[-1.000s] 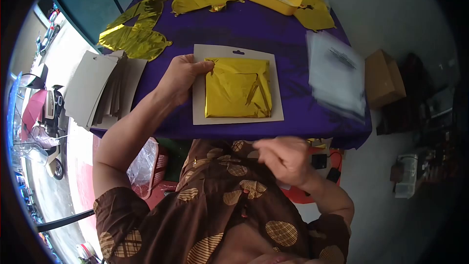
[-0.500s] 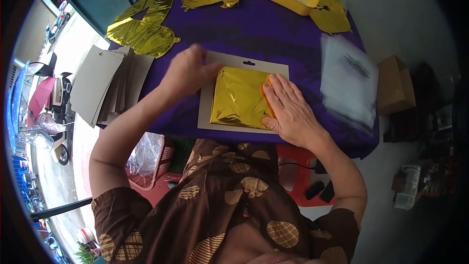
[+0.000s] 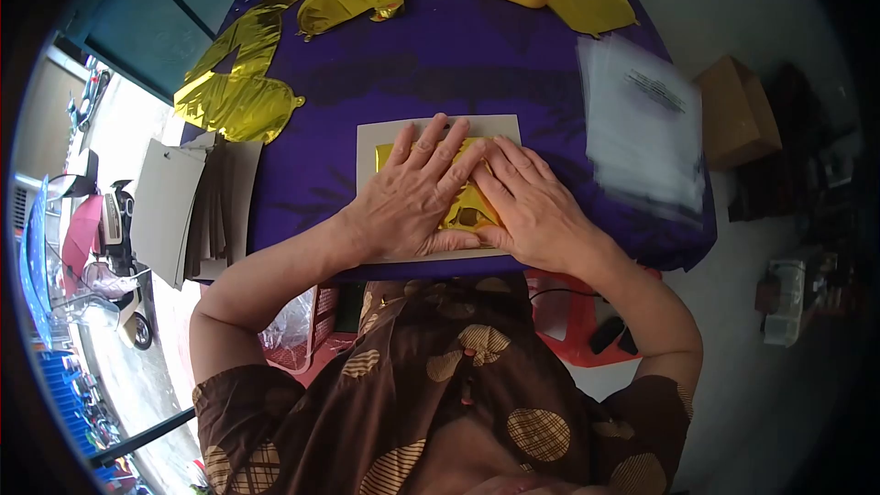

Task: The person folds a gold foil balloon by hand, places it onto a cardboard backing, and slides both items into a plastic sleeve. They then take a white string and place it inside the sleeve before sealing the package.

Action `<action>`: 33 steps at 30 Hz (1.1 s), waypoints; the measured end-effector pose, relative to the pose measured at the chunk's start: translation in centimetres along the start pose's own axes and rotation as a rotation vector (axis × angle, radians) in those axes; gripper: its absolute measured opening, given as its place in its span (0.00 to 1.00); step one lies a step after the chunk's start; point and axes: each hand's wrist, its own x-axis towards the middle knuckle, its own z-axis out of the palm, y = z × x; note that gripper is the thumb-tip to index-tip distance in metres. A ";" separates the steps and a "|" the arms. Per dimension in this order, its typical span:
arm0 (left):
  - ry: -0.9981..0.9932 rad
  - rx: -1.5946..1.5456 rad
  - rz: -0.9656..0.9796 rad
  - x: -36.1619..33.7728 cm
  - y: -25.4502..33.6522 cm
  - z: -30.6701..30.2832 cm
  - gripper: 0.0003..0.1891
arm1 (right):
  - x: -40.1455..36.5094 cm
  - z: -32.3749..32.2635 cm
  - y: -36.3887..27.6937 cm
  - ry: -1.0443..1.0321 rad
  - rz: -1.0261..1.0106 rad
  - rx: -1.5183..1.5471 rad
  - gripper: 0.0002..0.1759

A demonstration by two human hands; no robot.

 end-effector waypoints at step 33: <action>-0.120 -0.097 -0.001 0.2 -0.1 -0.4 0.55 | 0.1 -3.4 5.3 0.005 -0.121 0.043 0.18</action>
